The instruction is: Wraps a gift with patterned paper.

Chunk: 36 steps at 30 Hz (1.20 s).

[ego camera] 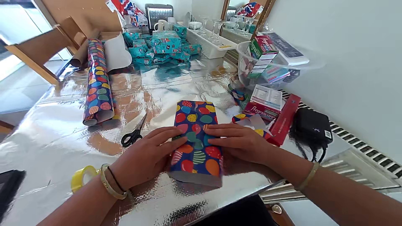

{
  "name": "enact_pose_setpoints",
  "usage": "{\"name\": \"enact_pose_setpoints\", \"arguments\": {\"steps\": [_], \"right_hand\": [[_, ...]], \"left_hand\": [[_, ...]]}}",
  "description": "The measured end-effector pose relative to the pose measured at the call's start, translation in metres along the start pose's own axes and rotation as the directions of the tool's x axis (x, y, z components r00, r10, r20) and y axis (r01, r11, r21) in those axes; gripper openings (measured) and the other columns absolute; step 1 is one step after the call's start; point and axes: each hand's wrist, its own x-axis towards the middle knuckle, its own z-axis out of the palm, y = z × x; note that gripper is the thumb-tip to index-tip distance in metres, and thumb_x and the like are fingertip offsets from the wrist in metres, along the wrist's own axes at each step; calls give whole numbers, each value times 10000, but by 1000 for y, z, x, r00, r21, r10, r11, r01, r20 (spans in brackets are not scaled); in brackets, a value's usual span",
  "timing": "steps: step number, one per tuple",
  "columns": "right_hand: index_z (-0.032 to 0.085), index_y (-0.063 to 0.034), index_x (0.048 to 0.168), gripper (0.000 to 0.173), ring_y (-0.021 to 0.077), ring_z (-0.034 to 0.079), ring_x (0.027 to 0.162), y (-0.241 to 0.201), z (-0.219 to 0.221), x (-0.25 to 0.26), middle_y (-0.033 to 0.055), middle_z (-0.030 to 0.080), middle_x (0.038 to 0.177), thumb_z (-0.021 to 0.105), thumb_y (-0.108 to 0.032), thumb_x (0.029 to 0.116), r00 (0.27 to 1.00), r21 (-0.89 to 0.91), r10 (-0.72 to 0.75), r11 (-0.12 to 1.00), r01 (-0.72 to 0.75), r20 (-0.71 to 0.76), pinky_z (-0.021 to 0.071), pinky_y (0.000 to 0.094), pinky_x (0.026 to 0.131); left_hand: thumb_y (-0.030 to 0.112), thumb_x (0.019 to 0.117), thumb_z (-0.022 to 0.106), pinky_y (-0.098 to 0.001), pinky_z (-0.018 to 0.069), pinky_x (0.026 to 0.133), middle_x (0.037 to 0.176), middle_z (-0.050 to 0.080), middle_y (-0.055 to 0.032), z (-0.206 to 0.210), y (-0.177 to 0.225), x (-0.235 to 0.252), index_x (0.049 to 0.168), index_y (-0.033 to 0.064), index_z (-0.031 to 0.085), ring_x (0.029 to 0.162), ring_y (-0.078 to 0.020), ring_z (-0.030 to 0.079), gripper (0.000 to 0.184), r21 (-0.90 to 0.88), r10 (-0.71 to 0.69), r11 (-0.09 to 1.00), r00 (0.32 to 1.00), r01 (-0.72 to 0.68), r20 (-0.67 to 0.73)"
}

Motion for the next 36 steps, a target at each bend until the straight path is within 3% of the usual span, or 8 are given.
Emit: {"name": "enact_pose_setpoints", "arguments": {"steps": [11,16,18,20,23,27,29,36], "right_hand": [[760,-33,1087,168,144,668,1203,-6,-9,37,60,735,1219,651,-80,969,917,453,311,874,-172,-251,560,294,1023],[749,-154,1145,181,33,701,1031,-31,-20,57,-67,743,1146,650,-170,994,870,630,440,746,-216,-223,601,221,887],[678,-150,1311,353,69,676,1134,-38,-31,58,-46,703,1266,673,-255,974,906,610,395,759,-229,-151,602,262,933],[428,-138,1527,743,90,539,1342,-43,-44,60,-39,565,1475,712,-431,906,960,474,277,851,-228,-34,502,300,1097],[232,-81,1600,1128,170,476,1416,-49,-48,71,57,492,1540,847,-511,757,984,469,176,869,-156,0,446,350,1166],[513,-34,1428,866,70,589,1256,-56,-48,90,20,649,1331,863,-441,749,992,514,124,852,-102,-9,510,239,1063],[635,-22,1280,623,126,622,1234,-56,-47,94,63,686,1272,835,-374,807,996,528,86,847,-61,-23,531,292,1055],[711,-114,1193,367,162,620,1247,-65,-32,83,37,677,1297,790,-276,873,975,556,121,831,4,-188,555,332,1037]], "left_hand": [[304,755,820,-398,475,1101,1351,642,-99,1,3,16,1287,70,623,1313,-207,572,614,-209,-221,965,918,157,-328],[264,804,829,-223,534,989,1199,701,-10,-7,13,20,1266,94,637,1149,-34,637,528,-301,-246,949,809,91,-533],[263,814,819,-227,555,981,1200,705,24,-13,18,18,1269,122,649,1139,-20,645,505,-314,-233,948,798,59,-555],[308,846,801,-221,550,976,1196,697,55,-20,22,16,1263,143,648,1133,0,635,474,-310,-226,949,794,50,-565],[350,875,780,-212,546,971,1222,670,104,-27,28,14,1233,201,637,1151,6,617,414,-351,-210,936,808,3,-551],[348,851,793,-207,544,971,1221,667,110,-29,35,14,1246,208,629,1155,15,612,449,-355,-203,935,817,-2,-539],[359,836,817,-227,557,966,1212,679,94,-28,34,13,1241,214,636,1149,-17,629,467,-346,-188,938,819,-13,-541],[300,876,789,-274,587,955,1252,670,62,-25,32,11,1316,248,594,1145,-75,658,484,-360,-138,929,824,-84,-549]]}}
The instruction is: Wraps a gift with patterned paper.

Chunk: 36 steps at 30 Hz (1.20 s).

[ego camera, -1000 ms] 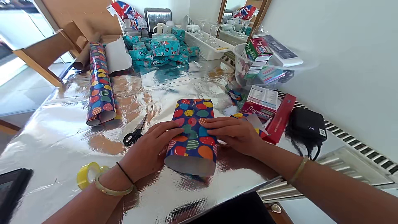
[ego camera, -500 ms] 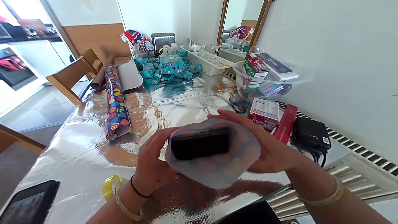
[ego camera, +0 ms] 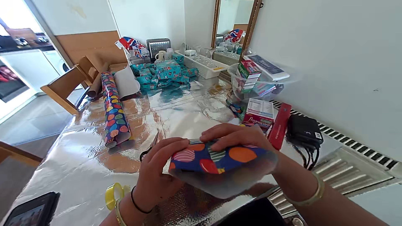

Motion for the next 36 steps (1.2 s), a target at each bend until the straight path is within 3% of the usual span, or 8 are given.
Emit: {"name": "enact_pose_setpoints", "arguments": {"steps": [4,6,8,14,19,23,31,36], "right_hand": [[528,-261,1408,750,176,574,1307,-3,24,-19,-25,567,1424,902,-290,759,923,-39,6,999,-23,-386,538,363,1072],[514,-297,1385,744,124,586,1276,-4,37,-25,-70,586,1381,901,-247,751,848,-11,10,1000,-19,-530,538,308,1052],[568,-297,1309,614,77,617,1220,-6,46,-30,-97,639,1310,875,-207,784,807,3,10,1000,-10,-590,550,256,1010],[678,-278,1221,396,60,626,1197,-3,47,-36,-103,650,1303,818,-215,856,807,-29,-21,1000,5,-591,564,234,968],[710,-261,1233,392,72,610,1217,4,44,-44,-94,616,1334,826,-217,860,838,-90,-50,996,1,-543,572,245,968],[723,-276,1219,378,93,601,1233,7,41,-44,-90,604,1353,834,-231,861,853,-148,-88,989,13,-514,569,265,987],[706,-230,1216,405,85,617,1206,7,33,-42,-80,595,1348,852,-210,840,884,-298,-165,954,30,-438,580,273,989],[711,-197,1147,355,180,595,1303,2,25,-38,-4,603,1410,855,-294,838,916,-437,-203,899,34,-345,577,361,1039]], "left_hand": [[266,871,804,-221,561,964,1231,688,138,3,8,10,1323,292,514,1117,-17,661,537,-96,34,994,994,-44,-104],[223,860,822,-213,556,962,1234,688,146,6,10,13,1273,289,486,1124,-15,662,536,-158,65,983,987,-88,-147],[198,845,838,-238,573,955,1233,697,124,8,10,12,1239,275,525,1125,-44,673,509,-211,66,973,987,-97,-148],[276,867,820,-239,582,937,1280,674,99,8,5,1,1188,250,610,1157,-54,658,384,-106,57,992,990,-71,-128],[286,941,748,-220,568,935,1280,651,73,6,0,-3,1252,241,605,1151,-59,647,345,-22,136,990,986,-138,-102],[248,896,793,-257,576,961,1283,647,57,6,-1,-2,1224,240,631,1177,-89,642,366,52,175,984,981,-171,-83],[243,899,791,-251,565,976,1285,630,58,4,1,-1,1217,255,670,1183,-81,625,342,73,163,984,985,-160,-46],[240,915,759,-249,556,987,1303,608,65,2,-1,-1,1210,276,682,1201,-74,607,307,82,145,986,989,-143,-16]]}}
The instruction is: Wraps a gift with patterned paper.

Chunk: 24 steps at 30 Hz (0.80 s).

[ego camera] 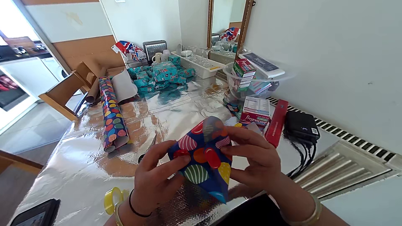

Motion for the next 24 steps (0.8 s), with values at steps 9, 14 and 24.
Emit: {"name": "enact_pose_setpoints", "arguments": {"steps": [9,14,24], "right_hand": [[701,-163,1159,448,191,466,1430,0,-26,24,48,541,1491,406,-490,1078,961,-19,-76,996,84,267,462,379,1155],[671,-216,1166,428,155,510,1372,-7,-8,15,11,558,1437,804,-474,851,989,-79,12,997,-1,148,507,339,1096],[776,-257,972,189,77,634,1150,-32,37,2,-35,629,1269,851,-229,801,910,150,362,930,-337,-204,599,238,897]], "left_hand": [[244,918,742,-248,554,983,1319,588,76,-1,-2,-1,1202,281,691,1198,-68,601,291,-24,-22,999,1000,21,0],[238,909,754,-254,559,989,1330,586,79,0,-1,1,1198,276,695,1203,-69,604,297,-25,-29,999,1000,28,-11],[247,910,761,-256,560,985,1320,587,68,4,-1,-2,1193,281,695,1202,-74,604,293,-9,-48,999,999,48,15]]}}
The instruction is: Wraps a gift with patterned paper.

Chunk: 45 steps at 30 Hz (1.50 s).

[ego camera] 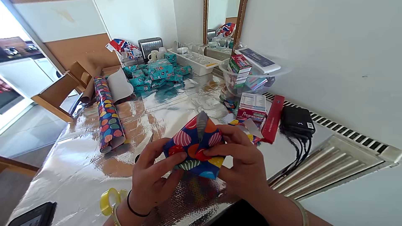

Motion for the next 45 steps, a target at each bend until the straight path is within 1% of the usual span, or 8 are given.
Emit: {"name": "enact_pose_setpoints", "arguments": {"steps": [10,15,19,24,31,36,41,45], "right_hand": [[714,-221,786,185,12,663,866,-8,5,16,-62,690,1053,889,-269,753,981,-60,162,984,-169,-109,577,151,676],[533,-171,1050,483,55,710,911,-15,3,28,-38,712,1033,892,-171,726,975,-26,224,974,-224,-15,613,211,751],[422,-183,1445,822,105,738,870,-23,-15,52,-17,747,1065,855,-56,757,866,13,386,912,-411,317,631,249,712],[538,-96,1460,717,129,740,853,-23,-28,78,61,762,1044,771,75,804,736,83,366,865,-495,570,624,237,737],[691,-34,1233,494,78,726,928,-24,-23,81,16,756,1042,773,60,754,787,-17,292,941,-338,543,620,216,816],[745,-67,945,211,33,681,713,-26,-22,83,-10,721,816,837,-12,763,762,-48,281,948,-314,583,575,165,596],[833,-161,938,157,16,650,915,-26,-15,69,-58,723,934,756,-90,821,884,-182,-59,970,160,463,543,145,749],[817,-140,983,204,109,656,955,-18,-10,47,-16,738,942,667,-45,882,833,-313,-383,797,516,398,530,249,885]], "left_hand": [[278,911,782,-269,555,980,1344,580,62,3,-1,-3,1386,322,484,1201,-91,612,563,26,28,999,1000,-28,1],[307,959,708,-230,513,1015,1327,529,29,-2,2,2,1370,327,568,1220,-58,560,434,152,70,985,994,-81,81],[346,935,732,-203,524,975,1262,573,33,-5,4,3,1290,265,619,1164,-40,585,382,178,75,980,994,-87,76],[335,926,743,-187,526,954,1251,575,40,-7,2,3,1273,253,628,1147,-30,586,374,166,61,984,996,-71,66],[331,914,759,-220,538,962,1259,586,27,-5,4,3,1270,253,633,1158,-60,596,385,156,83,983,994,-93,66],[316,917,756,-230,541,972,1270,590,25,-4,7,2,1271,252,639,1166,-70,601,378,149,98,983,992,-109,75],[340,921,745,-188,528,957,1261,595,52,-6,6,6,1236,241,638,1161,-30,593,347,163,64,984,995,-77,80],[350,926,741,-188,542,928,1265,602,60,-5,4,4,1218,224,587,1152,-29,606,353,138,41,989,998,-48,52]]}}
